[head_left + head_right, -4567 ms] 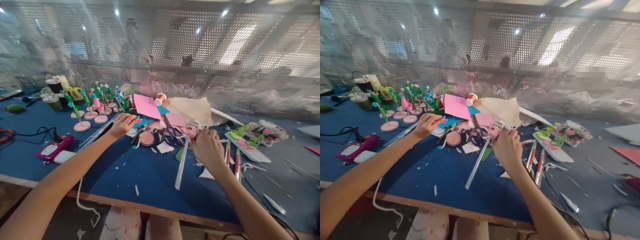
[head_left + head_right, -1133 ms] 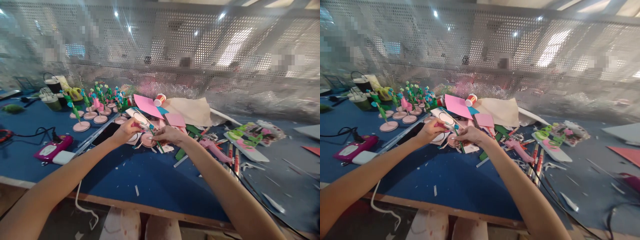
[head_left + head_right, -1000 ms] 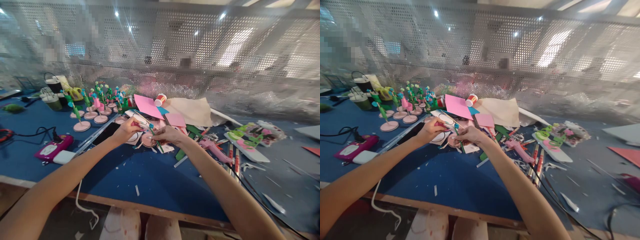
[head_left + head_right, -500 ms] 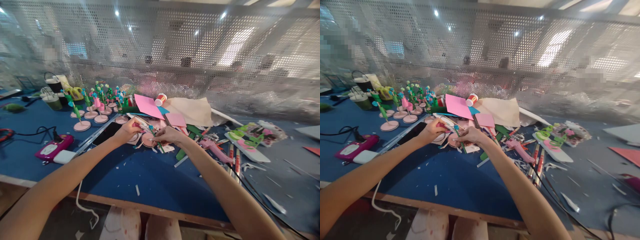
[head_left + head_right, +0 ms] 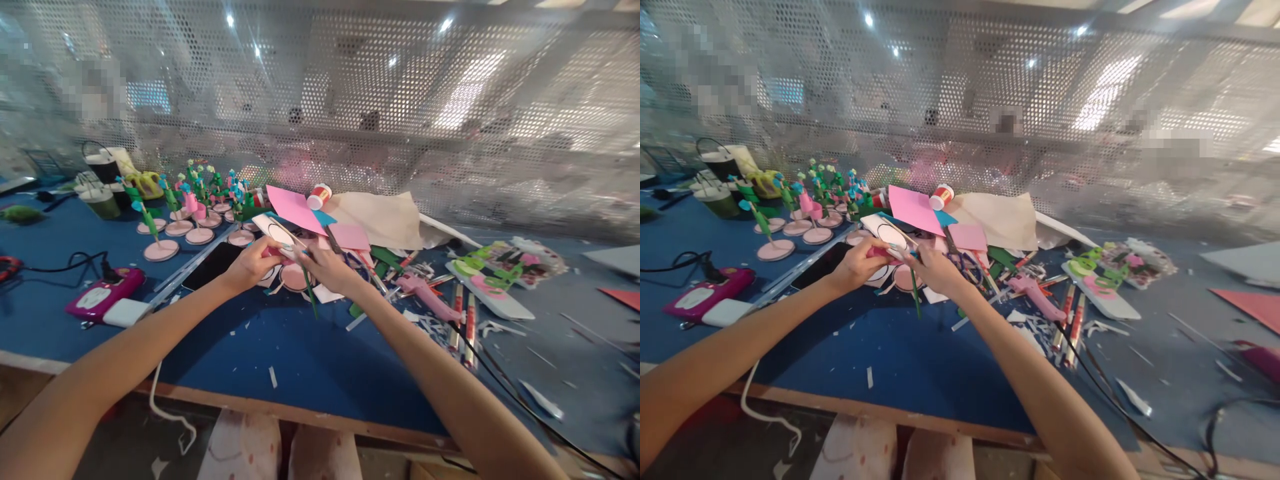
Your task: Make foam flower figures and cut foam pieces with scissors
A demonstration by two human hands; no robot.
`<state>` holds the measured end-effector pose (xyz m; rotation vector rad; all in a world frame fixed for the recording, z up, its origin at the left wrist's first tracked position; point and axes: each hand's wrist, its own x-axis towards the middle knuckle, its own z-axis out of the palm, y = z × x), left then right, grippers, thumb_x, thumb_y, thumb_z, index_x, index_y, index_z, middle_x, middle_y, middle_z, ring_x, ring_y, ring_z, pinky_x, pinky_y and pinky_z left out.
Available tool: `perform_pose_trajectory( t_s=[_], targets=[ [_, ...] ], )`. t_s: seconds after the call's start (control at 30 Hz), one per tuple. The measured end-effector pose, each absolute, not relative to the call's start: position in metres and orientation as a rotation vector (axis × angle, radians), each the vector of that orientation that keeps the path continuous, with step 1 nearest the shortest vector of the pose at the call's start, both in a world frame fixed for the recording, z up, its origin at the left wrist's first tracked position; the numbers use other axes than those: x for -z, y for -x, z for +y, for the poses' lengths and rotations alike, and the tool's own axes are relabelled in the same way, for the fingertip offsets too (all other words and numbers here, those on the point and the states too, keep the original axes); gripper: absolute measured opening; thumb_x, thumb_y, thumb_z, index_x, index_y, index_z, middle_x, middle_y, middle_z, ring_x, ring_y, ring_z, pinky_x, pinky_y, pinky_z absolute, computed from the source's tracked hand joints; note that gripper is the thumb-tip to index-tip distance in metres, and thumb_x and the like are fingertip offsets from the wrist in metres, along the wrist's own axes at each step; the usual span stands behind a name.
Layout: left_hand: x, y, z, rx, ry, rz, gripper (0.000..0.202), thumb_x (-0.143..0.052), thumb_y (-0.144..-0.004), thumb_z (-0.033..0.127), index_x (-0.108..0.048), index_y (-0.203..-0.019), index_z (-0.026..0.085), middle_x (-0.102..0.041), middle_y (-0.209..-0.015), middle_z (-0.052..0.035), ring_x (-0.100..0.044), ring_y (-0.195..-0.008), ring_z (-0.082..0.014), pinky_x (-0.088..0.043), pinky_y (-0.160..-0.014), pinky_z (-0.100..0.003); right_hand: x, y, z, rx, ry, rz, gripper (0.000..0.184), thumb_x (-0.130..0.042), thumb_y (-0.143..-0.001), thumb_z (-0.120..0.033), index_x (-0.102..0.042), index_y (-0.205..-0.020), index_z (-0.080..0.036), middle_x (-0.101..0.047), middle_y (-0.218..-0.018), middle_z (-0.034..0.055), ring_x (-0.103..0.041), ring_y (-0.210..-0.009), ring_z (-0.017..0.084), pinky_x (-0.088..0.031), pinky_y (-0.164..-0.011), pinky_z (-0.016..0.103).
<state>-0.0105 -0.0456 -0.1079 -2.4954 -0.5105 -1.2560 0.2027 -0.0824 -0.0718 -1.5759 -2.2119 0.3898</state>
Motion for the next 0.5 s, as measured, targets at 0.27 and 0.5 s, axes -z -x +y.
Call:
perform_pose_trajectory(
  t_s=[0.27, 0.5],
  targets=[
    [0.106, 0.006, -0.055, 1.128, 2.507, -0.463, 0.024, -0.045, -0.095, 0.023, -0.067, -0.094, 0.013, -0.066, -0.101, -0.0114, -0.064, -0.090, -0.0160, -0.055, -0.079, -0.030, 0.083, -0.196, -0.079, -0.142, 1.696, -2.328, 0.038, -0.033, -0.099, -0.035, -0.064, -0.090, -0.014, -0.066, -0.078, 0.0123, -0.060, -0.072, 0.021, -0.032, -0.059, 0.028],
    [0.101, -0.001, -0.061, 0.987, 2.442, -0.503, 0.028, -0.041, -0.096, 0.020, -0.066, -0.086, 0.012, -0.068, -0.092, -0.0097, -0.065, -0.084, -0.0145, -0.056, -0.076, -0.026, 0.087, -0.202, -0.076, 0.147, 1.697, -2.566, 0.031, -0.037, -0.094, -0.019, -0.063, -0.111, -0.013, -0.067, -0.091, 0.0173, -0.062, -0.074, 0.025, -0.033, -0.057, 0.030]
  ],
)
